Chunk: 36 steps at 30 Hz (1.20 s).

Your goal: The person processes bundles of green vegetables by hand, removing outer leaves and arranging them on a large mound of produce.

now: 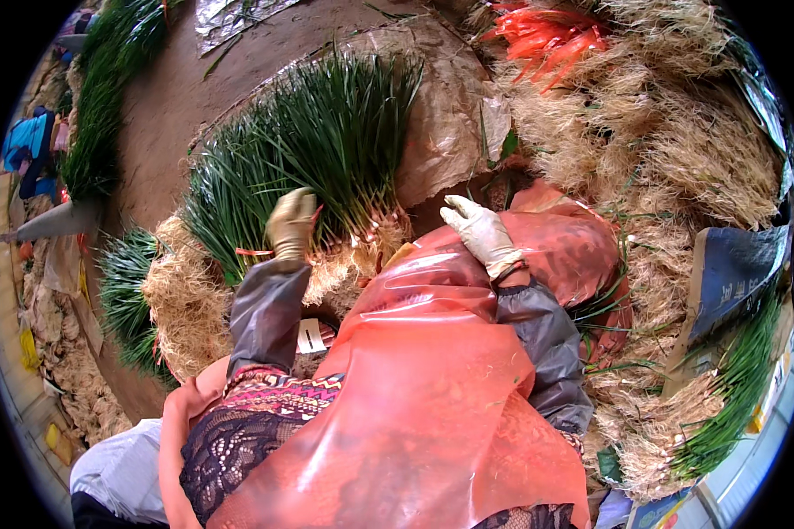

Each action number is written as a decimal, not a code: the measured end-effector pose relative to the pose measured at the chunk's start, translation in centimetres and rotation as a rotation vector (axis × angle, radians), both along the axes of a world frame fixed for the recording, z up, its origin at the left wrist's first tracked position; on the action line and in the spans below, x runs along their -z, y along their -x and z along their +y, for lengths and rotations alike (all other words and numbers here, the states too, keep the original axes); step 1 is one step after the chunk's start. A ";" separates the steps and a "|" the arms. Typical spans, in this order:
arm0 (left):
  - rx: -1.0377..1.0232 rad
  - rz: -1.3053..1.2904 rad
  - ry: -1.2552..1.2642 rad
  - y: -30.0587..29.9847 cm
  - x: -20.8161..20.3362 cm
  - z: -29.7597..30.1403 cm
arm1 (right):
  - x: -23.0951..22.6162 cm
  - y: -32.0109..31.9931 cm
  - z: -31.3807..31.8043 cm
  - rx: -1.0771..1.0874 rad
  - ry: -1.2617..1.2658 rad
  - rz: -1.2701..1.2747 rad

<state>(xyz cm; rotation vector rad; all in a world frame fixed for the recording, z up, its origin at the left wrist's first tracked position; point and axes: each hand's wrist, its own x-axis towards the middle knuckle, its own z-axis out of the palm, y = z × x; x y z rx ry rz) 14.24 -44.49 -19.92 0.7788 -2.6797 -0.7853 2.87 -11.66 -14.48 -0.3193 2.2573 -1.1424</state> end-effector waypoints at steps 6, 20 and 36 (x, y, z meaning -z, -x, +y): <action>0.689 -0.244 0.197 13.9 12.7 9.0 | -2.1 -1.0 0.2 -0.131 0.002 0.220; 1.296 -0.506 0.413 25.7 24.9 8.9 | -3.4 -3.6 7.4 0.335 -0.033 0.565; 1.020 0.101 -1.017 20.4 -6.7 26.5 | -20.0 -7.1 40.1 1.071 -1.589 0.987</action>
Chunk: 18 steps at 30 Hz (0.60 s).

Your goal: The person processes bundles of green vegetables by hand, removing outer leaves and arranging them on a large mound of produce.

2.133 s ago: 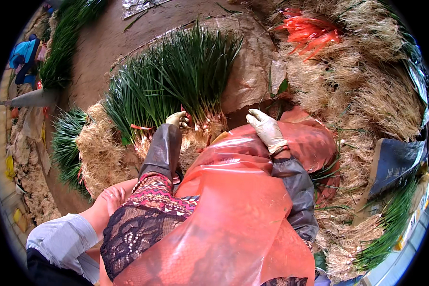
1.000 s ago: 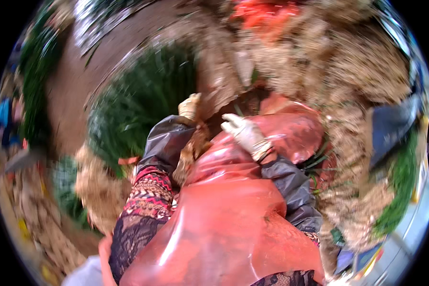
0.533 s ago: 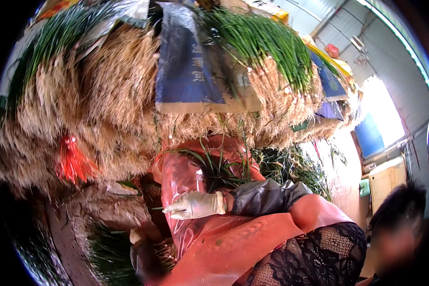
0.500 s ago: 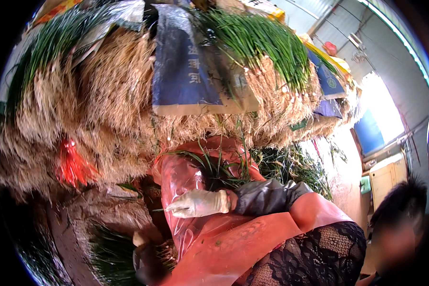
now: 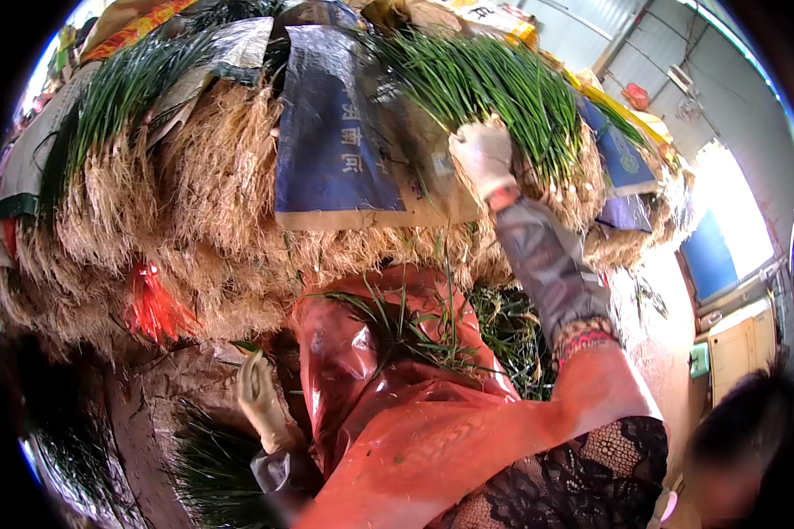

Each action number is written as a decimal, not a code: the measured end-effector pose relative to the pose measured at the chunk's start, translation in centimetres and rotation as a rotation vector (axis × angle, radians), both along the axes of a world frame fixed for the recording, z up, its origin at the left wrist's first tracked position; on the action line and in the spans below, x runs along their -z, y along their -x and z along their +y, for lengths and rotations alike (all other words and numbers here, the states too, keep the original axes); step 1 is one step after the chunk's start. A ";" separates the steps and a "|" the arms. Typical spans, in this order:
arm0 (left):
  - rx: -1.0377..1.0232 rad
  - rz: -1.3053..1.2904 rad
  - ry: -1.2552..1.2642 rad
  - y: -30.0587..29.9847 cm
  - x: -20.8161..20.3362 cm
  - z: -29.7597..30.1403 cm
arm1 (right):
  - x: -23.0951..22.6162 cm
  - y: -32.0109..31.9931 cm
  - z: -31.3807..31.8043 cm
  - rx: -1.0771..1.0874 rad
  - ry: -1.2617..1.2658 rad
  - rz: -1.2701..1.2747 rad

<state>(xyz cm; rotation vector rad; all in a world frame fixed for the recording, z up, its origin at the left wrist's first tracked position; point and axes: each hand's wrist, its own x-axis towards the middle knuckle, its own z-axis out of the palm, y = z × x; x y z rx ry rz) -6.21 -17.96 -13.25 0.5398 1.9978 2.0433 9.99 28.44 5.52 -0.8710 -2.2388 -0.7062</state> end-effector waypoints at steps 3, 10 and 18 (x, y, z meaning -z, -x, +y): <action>0.297 -0.282 -0.177 -2.9 -8.5 7.1 | 0.6 -0.6 -6.3 -0.254 0.240 0.266; 0.908 -0.837 -0.338 -7.8 -11.0 18.2 | 3.5 -2.0 -18.8 -0.517 1.190 0.601; 1.193 -1.006 -0.491 -7.7 -10.2 16.4 | 4.1 1.1 -16.4 -0.661 2.195 0.492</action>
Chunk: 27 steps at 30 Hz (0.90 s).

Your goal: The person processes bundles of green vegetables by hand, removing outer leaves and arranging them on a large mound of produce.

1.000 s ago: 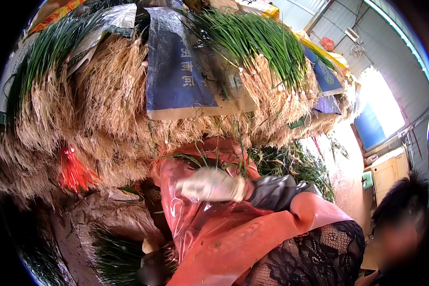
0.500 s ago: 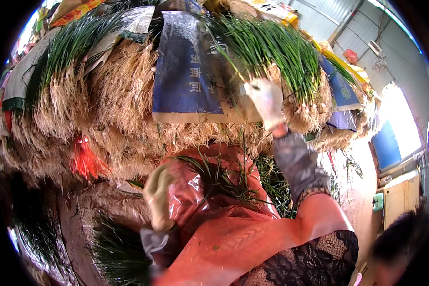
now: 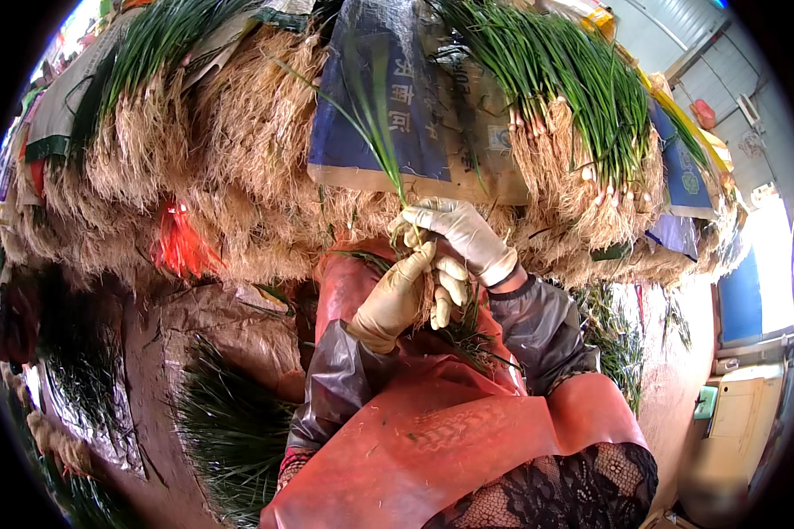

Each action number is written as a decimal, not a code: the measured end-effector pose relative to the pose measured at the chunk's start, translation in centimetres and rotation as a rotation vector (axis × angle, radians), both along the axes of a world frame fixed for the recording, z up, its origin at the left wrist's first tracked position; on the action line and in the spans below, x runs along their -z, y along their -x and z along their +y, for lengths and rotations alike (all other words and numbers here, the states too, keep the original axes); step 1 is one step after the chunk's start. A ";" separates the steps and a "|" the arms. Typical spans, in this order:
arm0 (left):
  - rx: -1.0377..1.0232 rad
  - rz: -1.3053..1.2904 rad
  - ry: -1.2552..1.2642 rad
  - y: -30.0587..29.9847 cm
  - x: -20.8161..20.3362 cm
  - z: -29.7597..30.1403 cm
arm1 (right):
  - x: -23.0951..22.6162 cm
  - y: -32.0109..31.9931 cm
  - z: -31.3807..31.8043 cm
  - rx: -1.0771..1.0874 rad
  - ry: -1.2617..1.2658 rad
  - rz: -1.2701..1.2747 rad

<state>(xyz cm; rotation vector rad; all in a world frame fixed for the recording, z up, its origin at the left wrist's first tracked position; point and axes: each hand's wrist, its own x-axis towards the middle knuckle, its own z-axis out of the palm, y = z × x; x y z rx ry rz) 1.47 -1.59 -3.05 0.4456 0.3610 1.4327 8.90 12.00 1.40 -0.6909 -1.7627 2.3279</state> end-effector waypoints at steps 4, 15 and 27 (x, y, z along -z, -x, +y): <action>-0.023 0.110 0.037 0.3 -0.1 -0.2 | 0.6 0.3 -0.9 0.226 -0.926 0.072; 0.045 0.221 0.092 -0.2 -0.3 -1.0 | -0.9 0.0 0.4 0.039 -0.409 0.109; -0.269 0.586 0.266 0.4 -1.0 -2.9 | 0.7 -9.8 2.8 -0.765 -1.607 -0.620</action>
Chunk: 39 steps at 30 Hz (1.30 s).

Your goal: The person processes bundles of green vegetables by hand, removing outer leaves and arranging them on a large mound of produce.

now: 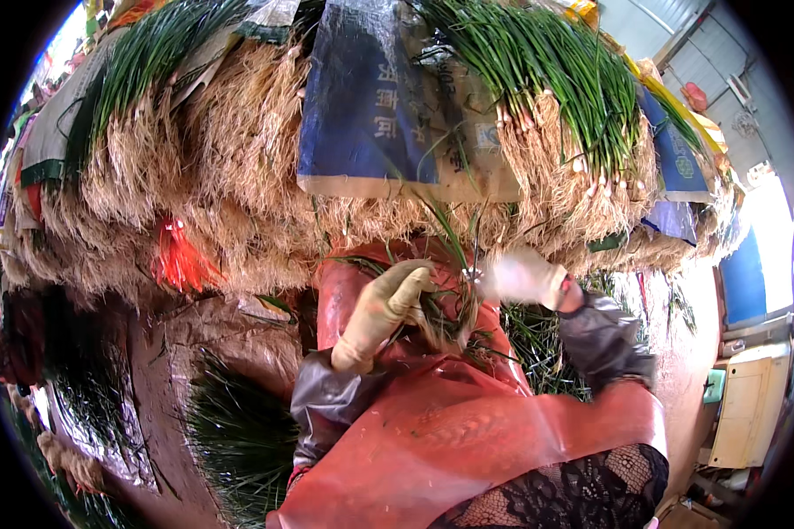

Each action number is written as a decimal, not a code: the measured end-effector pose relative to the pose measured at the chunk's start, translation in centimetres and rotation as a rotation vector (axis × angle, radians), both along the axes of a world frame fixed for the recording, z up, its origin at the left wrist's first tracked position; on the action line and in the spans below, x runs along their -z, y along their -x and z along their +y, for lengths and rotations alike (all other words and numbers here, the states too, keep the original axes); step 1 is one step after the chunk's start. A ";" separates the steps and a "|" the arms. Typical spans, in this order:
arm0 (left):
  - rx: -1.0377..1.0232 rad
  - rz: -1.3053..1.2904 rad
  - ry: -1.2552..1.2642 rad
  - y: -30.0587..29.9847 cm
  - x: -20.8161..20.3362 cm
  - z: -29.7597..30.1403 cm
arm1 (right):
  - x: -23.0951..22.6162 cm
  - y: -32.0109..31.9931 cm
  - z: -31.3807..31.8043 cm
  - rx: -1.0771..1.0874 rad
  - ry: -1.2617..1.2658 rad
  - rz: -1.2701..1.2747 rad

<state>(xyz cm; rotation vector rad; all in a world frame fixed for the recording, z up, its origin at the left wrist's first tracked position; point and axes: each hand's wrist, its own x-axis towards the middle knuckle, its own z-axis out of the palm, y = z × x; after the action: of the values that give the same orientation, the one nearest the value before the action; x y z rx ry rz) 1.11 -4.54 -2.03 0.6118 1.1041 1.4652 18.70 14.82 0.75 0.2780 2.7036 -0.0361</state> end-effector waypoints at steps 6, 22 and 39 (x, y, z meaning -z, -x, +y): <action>-0.314 0.740 -0.037 0.7 1.3 0.5 | -5.8 5.5 4.5 0.376 -0.099 0.718; -0.210 0.121 -0.098 -0.1 0.2 1.5 | -6.1 8.5 11.2 0.291 -0.651 0.904; -0.131 -0.017 0.016 -2.2 -1.0 4.5 | -1.9 7.0 -1.5 0.393 0.322 0.859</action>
<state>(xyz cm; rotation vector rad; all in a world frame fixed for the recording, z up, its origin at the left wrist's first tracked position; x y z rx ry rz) 3.30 -0.03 -1.03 0.5229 1.1596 1.5692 11.70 13.31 2.64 0.8460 3.3344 -0.8782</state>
